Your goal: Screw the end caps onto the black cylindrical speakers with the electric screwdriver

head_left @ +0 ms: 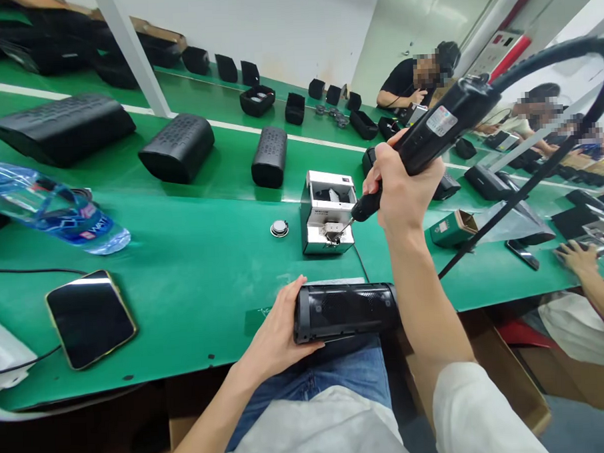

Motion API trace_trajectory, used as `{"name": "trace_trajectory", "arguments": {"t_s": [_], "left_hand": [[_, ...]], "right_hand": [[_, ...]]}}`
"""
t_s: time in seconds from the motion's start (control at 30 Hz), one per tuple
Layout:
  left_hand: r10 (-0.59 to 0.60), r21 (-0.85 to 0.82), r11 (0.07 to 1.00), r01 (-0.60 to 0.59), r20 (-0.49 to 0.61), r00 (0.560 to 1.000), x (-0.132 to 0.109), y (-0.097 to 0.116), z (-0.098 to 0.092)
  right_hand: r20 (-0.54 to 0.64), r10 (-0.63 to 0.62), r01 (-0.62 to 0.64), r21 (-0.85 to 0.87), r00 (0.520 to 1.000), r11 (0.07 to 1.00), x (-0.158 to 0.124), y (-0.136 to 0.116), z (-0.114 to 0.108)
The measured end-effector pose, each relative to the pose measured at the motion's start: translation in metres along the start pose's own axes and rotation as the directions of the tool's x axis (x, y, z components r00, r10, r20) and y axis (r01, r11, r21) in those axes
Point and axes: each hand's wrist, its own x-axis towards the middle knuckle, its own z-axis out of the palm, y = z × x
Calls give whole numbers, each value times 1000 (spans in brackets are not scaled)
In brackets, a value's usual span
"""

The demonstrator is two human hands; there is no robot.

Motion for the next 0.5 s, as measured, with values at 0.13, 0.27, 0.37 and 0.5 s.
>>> {"name": "trace_trajectory", "arguments": {"t_s": [0.13, 0.27, 0.37, 0.5], "left_hand": [[10, 3, 1000, -10, -9, 1000, 0, 0, 0], [20, 7, 1000, -20, -17, 1000, 0, -1, 0], [25, 17, 1000, -25, -12, 1000, 0, -3, 0], [57, 34, 998, -56, -11, 998, 0, -4, -1]], "right_hand": [[26, 26, -27, 11, 999, 1000, -1, 10, -4], [79, 111, -111, 1, 991, 994, -5, 18, -11], [80, 104, -106, 22, 991, 994, -9, 1, -15], [53, 87, -93, 138, 995, 986, -15, -60, -27]]}}
